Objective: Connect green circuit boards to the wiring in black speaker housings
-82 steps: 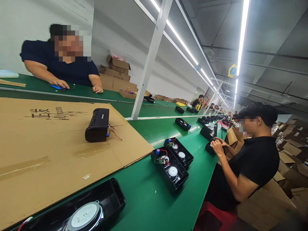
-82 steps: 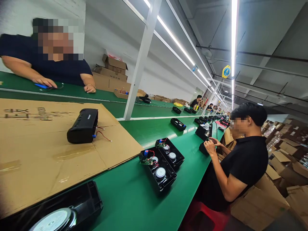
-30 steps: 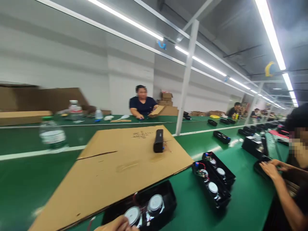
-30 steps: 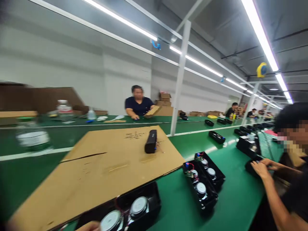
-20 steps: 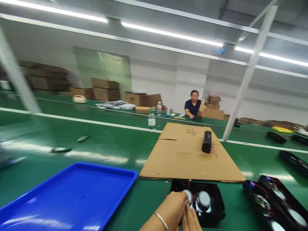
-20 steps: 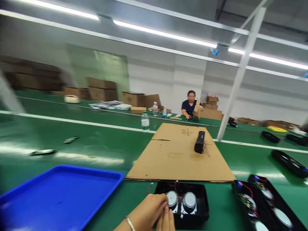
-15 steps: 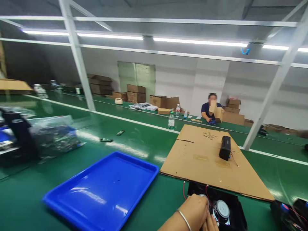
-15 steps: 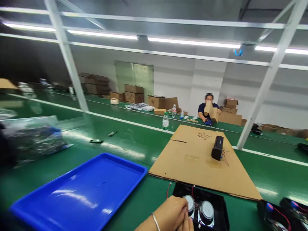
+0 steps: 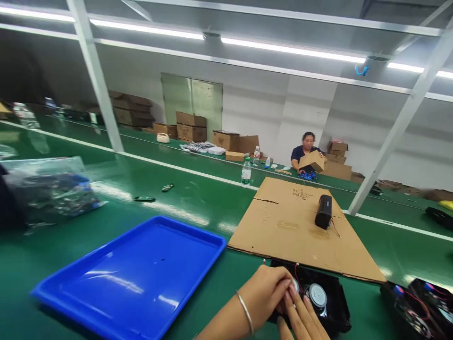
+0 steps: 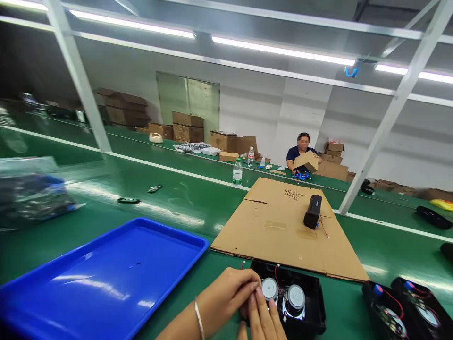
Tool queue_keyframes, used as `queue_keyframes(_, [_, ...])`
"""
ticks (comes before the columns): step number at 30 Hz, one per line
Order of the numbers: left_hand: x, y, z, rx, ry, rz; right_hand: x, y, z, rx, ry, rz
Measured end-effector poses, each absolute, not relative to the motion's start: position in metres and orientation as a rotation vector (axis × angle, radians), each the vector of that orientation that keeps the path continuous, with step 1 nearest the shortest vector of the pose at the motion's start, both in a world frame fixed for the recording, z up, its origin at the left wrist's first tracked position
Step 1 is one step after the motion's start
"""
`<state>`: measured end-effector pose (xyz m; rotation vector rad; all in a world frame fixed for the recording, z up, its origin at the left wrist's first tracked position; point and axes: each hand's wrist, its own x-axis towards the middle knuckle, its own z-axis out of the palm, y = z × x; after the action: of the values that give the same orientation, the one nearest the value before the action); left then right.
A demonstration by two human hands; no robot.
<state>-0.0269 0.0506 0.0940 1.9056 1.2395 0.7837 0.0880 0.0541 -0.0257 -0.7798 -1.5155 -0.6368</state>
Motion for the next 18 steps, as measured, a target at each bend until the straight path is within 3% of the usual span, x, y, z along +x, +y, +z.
queue_keyframes(7, [-0.034,0.045,0.101,1.634,1.072,0.925,0.116,0.034,0.010,-0.772,-2.051,-0.765])
queue_keyframes(11, [-0.032,0.045,0.101,1.568,1.083,0.934,0.123,0.029,0.026,-0.741,-2.087,-0.795])
queue_keyframes(18, [-0.028,0.042,0.100,1.856,1.302,0.893,0.117,0.029,0.012,-0.784,-2.068,-0.748])
